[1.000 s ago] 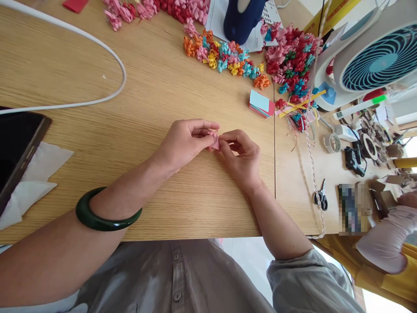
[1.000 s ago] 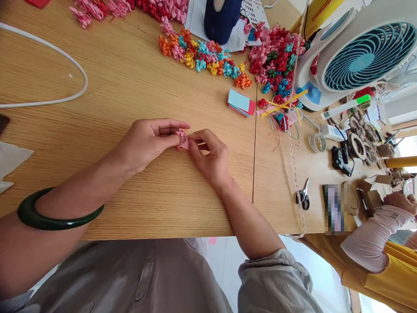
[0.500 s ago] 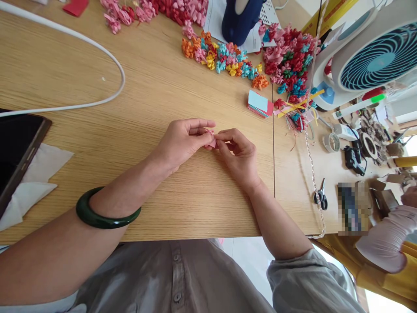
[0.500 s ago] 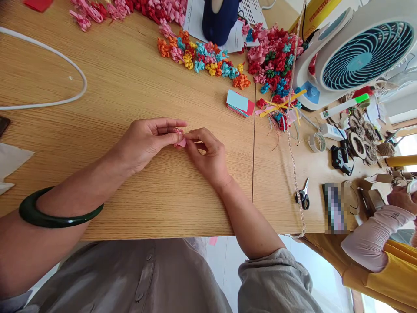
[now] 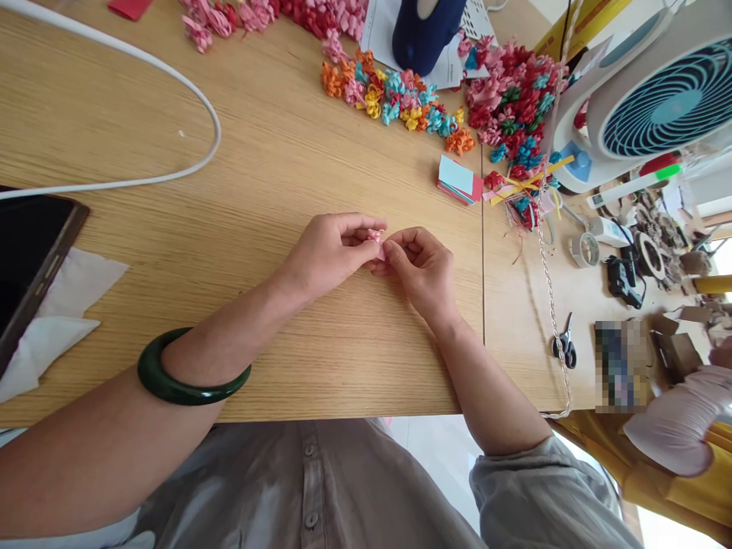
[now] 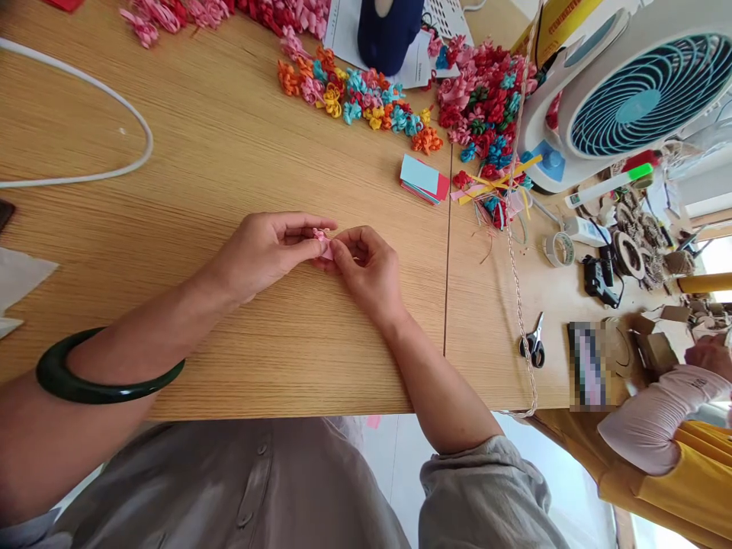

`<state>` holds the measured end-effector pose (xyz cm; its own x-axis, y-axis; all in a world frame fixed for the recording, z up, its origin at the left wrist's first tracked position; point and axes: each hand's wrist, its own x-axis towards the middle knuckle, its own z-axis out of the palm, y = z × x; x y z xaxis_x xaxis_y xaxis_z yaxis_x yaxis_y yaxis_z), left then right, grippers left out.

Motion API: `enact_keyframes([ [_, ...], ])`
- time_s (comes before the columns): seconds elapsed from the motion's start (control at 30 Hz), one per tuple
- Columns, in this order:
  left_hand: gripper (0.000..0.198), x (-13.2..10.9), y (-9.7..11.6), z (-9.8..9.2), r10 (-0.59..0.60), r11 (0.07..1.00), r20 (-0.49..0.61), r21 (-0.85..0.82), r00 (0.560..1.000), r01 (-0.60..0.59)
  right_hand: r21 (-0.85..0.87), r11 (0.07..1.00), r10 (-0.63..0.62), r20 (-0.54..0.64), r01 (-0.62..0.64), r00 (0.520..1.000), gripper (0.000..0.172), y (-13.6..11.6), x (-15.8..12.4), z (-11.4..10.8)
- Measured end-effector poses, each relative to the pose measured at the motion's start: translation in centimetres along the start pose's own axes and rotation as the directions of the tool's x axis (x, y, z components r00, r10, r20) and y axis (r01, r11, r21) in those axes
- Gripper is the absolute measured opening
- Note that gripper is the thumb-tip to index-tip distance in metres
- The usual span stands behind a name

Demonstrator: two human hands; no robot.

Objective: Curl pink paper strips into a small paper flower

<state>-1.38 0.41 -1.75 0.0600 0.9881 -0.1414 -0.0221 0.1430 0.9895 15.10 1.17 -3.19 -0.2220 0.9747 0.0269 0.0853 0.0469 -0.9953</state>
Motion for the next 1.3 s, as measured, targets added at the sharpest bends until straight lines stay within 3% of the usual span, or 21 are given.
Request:
enact_keyframes([
  [0.2, 0.027, 0.0, 0.1, 0.0, -0.037, 0.999, 0.023, -0.028, 0.999, 0.038, -0.036, 0.999, -0.024, 0.024, 0.025, 0.999, 0.034, -0.5, 0.1, 0.1],
  [0.47, 0.014, 0.0, 0.7, 0.4, -0.109, 0.944, 0.015, -0.311, 0.994, 0.109, -0.293, 0.923, -0.262, -0.008, 0.248, 0.965, 0.005, -0.8, -0.5, 0.0],
  [0.6, 0.01, 0.1, 0.7, 0.6, -0.109, 0.944, 0.009, -0.314, 0.994, 0.106, -0.482, 0.773, -0.445, 0.055, 0.414, 0.894, 0.009, -0.6, -0.7, -0.3],
  [0.73, 0.009, 0.0, 0.7, 0.6, -0.129, 0.938, 0.012, -0.323, 0.992, 0.126, -0.567, 0.611, -0.571, 0.168, 0.553, 0.803, 0.014, -0.1, -0.4, -0.9],
  [0.9, 0.016, 0.0, 0.6, 0.3, -0.123, 0.945, -0.032, -0.31, 0.992, 0.107, -0.534, 0.56, -0.62, 0.238, 0.634, 0.748, 0.016, 0.5, 0.1, -1.3],
  [1.0, 0.025, 0.1, 0.5, 0.2, -0.115, 0.941, -0.018, -0.322, 0.993, 0.103, -0.499, 0.611, -0.608, 0.2, 0.614, 0.768, 0.015, 0.4, 0.0, -1.0],
  [1.07, 0.027, 0.2, 0.5, 0.1, -0.116, 0.931, -0.017, -0.35, 0.993, 0.103, -0.46, 0.695, -0.557, 0.14, 0.552, 0.818, 0.014, 0.1, -0.2, -0.7],
  [1.2, 0.025, 0.2, 0.5, 0.3, -0.144, 0.912, -0.041, -0.394, 0.989, 0.117, -0.305, 0.899, -0.325, 0.02, 0.316, 0.945, 0.011, -0.4, -0.3, -0.2],
  [1.3, 0.034, 0.0, 0.4, 0.4, -0.111, 0.946, -0.067, -0.312, 0.992, 0.085, -0.137, 0.98, -0.148, -0.014, 0.145, 0.989, 0.007, -0.5, -0.2, -0.1],
])
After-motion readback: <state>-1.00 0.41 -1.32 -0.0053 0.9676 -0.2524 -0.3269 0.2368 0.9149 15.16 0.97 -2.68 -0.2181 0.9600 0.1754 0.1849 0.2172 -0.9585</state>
